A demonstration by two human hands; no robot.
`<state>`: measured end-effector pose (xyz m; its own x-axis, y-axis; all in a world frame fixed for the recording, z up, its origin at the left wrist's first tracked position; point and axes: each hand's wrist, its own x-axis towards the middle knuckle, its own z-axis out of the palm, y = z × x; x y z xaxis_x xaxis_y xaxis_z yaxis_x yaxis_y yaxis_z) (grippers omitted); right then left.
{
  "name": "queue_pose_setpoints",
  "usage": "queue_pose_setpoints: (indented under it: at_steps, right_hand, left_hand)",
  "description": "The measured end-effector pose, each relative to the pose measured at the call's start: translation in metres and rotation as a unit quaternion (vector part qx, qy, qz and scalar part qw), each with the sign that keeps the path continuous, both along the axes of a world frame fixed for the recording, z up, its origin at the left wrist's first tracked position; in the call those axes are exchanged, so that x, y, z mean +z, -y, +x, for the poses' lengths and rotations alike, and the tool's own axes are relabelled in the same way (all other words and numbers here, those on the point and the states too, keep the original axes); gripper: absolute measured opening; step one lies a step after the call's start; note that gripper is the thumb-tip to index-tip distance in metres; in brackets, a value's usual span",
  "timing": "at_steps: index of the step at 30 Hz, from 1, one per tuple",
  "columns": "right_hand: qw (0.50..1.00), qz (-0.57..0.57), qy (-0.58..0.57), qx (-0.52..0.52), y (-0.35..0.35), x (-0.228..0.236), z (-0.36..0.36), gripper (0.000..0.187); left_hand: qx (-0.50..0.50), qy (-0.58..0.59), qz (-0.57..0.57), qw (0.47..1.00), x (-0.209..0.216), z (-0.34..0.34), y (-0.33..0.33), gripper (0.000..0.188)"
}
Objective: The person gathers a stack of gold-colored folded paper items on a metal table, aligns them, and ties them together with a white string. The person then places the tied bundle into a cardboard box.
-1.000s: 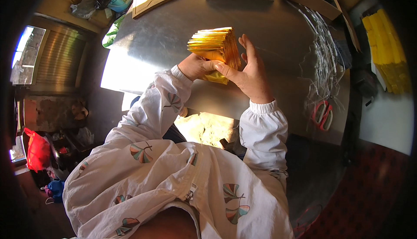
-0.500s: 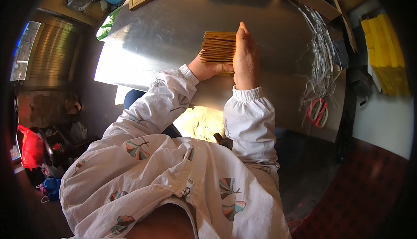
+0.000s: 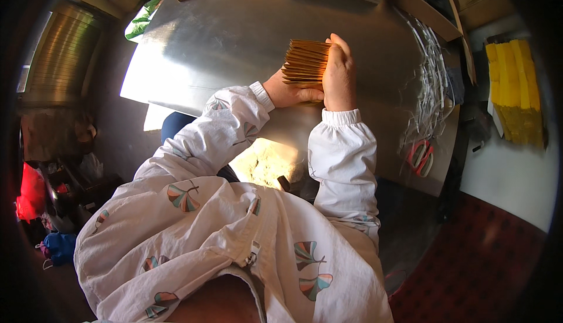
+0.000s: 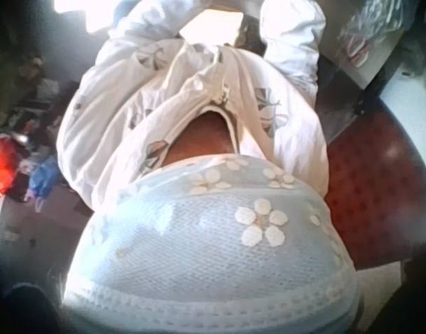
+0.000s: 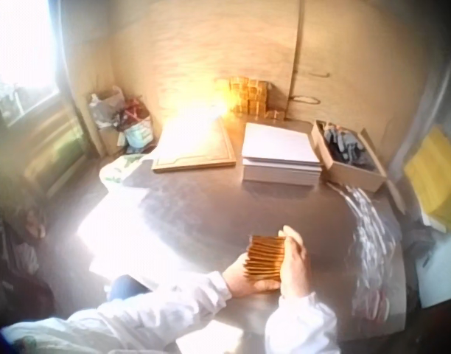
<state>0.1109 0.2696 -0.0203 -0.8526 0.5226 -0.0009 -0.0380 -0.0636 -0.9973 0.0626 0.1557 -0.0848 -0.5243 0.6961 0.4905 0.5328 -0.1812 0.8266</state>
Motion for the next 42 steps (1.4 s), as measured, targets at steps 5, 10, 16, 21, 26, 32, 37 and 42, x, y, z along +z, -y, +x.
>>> queue_pose_setpoints:
  at_steps: [5, 10, 16, 21, 26, 32, 37, 42]
  right_hand:
    - [0.999, -0.022, -0.031, -0.022, 0.003, 0.005, 0.001, 0.042]
    - [0.913, 0.405, -0.013, 0.045, -0.001, 0.012, 0.001, 0.046]
    - [0.785, 0.619, 0.016, 0.013, 0.003, 0.033, 0.002, 0.051]
    - [0.73, 0.675, 0.06, 0.084, 0.014, 0.038, -0.003, 0.063]
    - [0.752, 0.644, 0.061, 0.125, 0.01, 0.033, -0.004, 0.073]
    - [0.723, 0.647, 0.008, 0.242, -0.01, 0.059, 0.007, 0.075]
    - [0.766, 0.599, 0.047, 0.226, -0.03, 0.067, 0.014, 0.053]
    - [0.885, 0.454, 0.002, 0.101, -0.046, 0.024, 0.049, 0.057]
  left_hand:
    - [0.002, 0.017, 0.026, 1.0, 0.0, 0.0, -0.003, 0.041]
    - [-0.001, 0.01, 0.026, 1.0, 0.001, 0.0, -0.002, 0.036]
    - [0.002, 0.015, 0.031, 0.999, 0.005, 0.001, -0.001, 0.036]
    - [0.026, -0.001, 0.033, 0.999, 0.007, 0.0, -0.001, 0.039]
    - [0.055, -0.023, 0.041, 0.997, 0.001, 0.0, -0.002, 0.039]
    - [0.032, -0.074, -0.035, 0.996, 0.001, -0.006, -0.001, 0.046]
    - [0.078, -0.138, -0.203, 0.966, 0.041, -0.011, -0.003, 0.047]
    - [-0.031, -0.292, -0.421, 0.858, 0.085, -0.015, -0.021, 0.055]
